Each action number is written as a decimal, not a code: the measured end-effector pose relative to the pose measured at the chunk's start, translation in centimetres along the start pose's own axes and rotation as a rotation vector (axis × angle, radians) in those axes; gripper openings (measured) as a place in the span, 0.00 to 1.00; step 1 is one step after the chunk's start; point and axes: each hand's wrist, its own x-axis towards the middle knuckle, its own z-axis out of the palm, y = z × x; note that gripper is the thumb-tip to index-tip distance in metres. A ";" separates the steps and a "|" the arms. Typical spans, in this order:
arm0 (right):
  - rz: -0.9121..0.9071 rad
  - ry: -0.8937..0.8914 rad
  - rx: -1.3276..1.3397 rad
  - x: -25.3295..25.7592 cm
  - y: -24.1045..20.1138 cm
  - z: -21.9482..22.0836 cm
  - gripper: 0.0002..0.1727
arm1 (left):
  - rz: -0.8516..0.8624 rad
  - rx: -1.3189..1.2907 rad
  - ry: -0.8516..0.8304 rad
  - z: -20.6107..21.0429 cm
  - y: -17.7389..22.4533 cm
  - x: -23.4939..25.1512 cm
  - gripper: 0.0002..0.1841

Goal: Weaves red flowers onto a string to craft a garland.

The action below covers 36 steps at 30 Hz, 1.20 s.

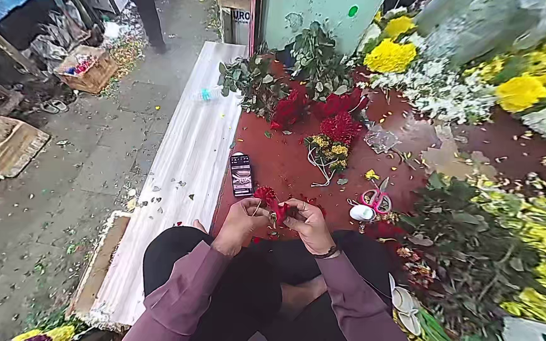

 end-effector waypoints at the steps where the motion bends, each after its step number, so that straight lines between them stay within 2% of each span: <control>1: -0.014 0.000 -0.026 0.0 -0.1 0.2 0.18 | 0.008 0.015 0.004 0.1 -0.1 -0.1 0.32; 6: -0.034 0.012 -0.069 -0.3 0.1 1.0 0.18 | 0.054 0.072 0.053 0.1 -0.2 -0.3 0.32; 8: -0.014 -0.003 -0.029 -0.3 0.0 0.9 0.23 | 0.057 0.103 0.065 0.0 -0.2 -0.3 0.30; 9: 0.002 -0.036 -0.004 -0.3 -0.1 0.8 0.30 | 0.059 0.112 0.064 -0.1 -0.1 -0.2 0.29; 12: 0.023 -0.246 0.005 0.0 -0.6 0.3 0.61 | 0.053 0.125 0.051 -0.2 0.2 -0.1 0.29; 13: 0.013 -0.289 -0.035 -0.1 -0.6 0.3 0.65 | 0.045 0.131 0.051 -0.1 0.2 -0.2 0.29; 14: 0.007 -0.295 -0.068 -0.3 -0.5 0.5 0.63 | 0.039 0.136 0.049 -0.1 0.1 -0.2 0.29; 15: 0.007 -0.270 -0.073 -0.4 -0.5 0.8 0.56 | 0.034 0.136 0.048 -0.2 0.0 -0.1 0.29; 17: 0.004 -0.173 -0.045 -0.5 -0.1 1.2 0.35 | 0.032 0.121 0.046 -0.2 -0.1 -0.1 0.31; 19: 0.005 -0.046 -0.017 -0.6 0.2 1.5 0.23 | 0.026 0.090 0.052 -0.2 -0.1 -0.1 0.30; 24: -0.107 0.245 -0.107 -1.6 0.8 3.7 0.16 | 0.060 0.037 0.046 0.0 -0.1 0.1 0.28; 27: -0.136 0.319 -0.126 -1.8 0.8 4.7 0.15 | 0.064 -0.007 0.061 -0.1 -0.1 0.0 0.26; 30: 0.148 0.163 0.281 -1.5 0.0 3.2 0.12 | 0.014 -0.105 -0.007 -0.6 -0.1 -0.2 0.28; 32: 0.233 0.008 0.515 -1.1 0.6 1.5 0.10 | -0.012 -0.128 -0.052 -0.5 0.2 -0.3 0.27; 33: 0.224 -0.020 0.524 -1.0 0.7 1.1 0.09 | -0.015 -0.128 -0.059 -0.5 0.3 -0.2 0.26; 34: 0.178 0.014 0.411 -1.1 0.5 1.1 0.09 | -0.014 -0.111 -0.047 -0.4 0.2 -0.3 0.26; 36: -0.026 0.164 -0.165 -1.0 -0.4 1.3 0.12 | 0.000 -0.056 0.024 -0.6 0.1 -0.1 0.29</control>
